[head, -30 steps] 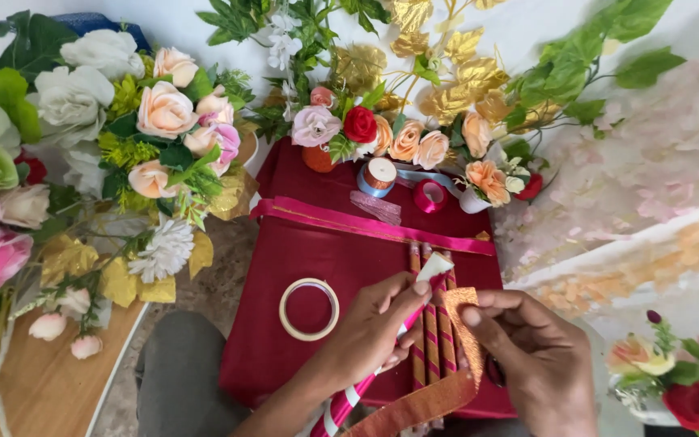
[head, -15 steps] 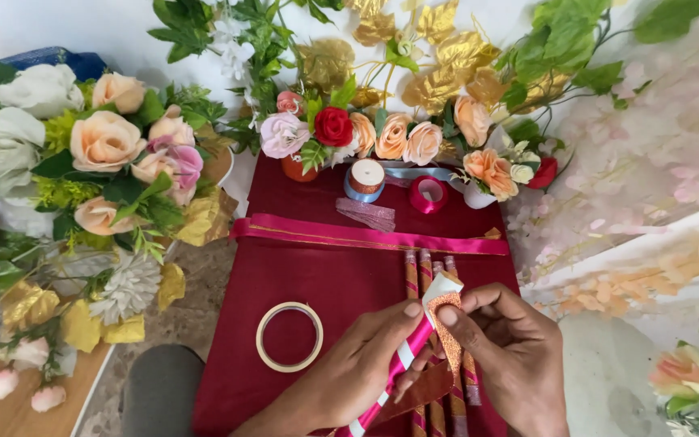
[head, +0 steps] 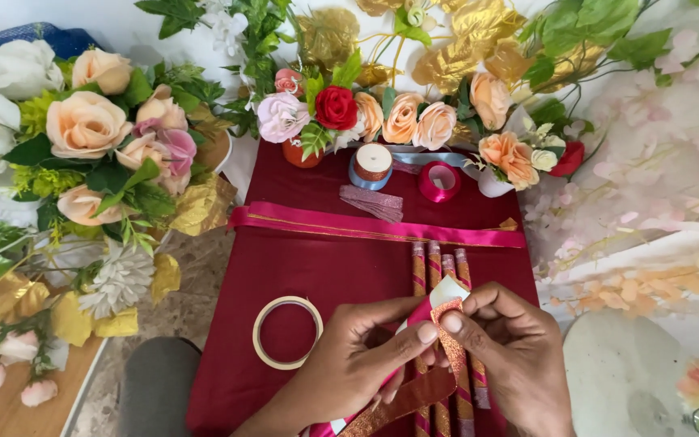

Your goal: The person wraps decorative ribbon around a tube, using scissors to cut the ribbon and tape to secure it.

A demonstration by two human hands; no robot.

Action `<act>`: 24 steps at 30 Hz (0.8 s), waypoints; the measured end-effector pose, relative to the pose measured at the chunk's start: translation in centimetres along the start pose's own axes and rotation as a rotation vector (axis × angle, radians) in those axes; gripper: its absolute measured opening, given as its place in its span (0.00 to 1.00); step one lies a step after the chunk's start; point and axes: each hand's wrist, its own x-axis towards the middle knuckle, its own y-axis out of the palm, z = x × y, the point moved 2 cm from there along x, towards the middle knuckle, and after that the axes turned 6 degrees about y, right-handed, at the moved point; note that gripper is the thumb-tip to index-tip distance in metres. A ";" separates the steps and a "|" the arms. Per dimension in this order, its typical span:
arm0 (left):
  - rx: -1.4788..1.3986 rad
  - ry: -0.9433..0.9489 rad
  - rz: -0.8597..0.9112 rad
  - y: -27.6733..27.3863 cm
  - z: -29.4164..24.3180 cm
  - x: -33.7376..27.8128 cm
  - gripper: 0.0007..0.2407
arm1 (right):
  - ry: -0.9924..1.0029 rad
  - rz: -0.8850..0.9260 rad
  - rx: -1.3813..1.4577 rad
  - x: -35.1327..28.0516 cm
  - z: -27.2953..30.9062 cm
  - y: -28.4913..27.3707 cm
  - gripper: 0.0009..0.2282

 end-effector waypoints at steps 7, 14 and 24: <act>0.072 0.145 -0.070 0.5 1.5 0.4 0.21 | 0.010 -0.056 -0.092 0.4 -0.5 -0.3 0.06; 0.189 0.279 -0.115 0.8 1.5 0.5 0.19 | 0.012 -0.049 -0.039 0.7 -1.4 -0.8 0.05; 0.234 0.384 -0.162 0.8 1.4 0.5 0.19 | 0.051 -0.057 -0.034 0.8 -1.8 -0.7 0.06</act>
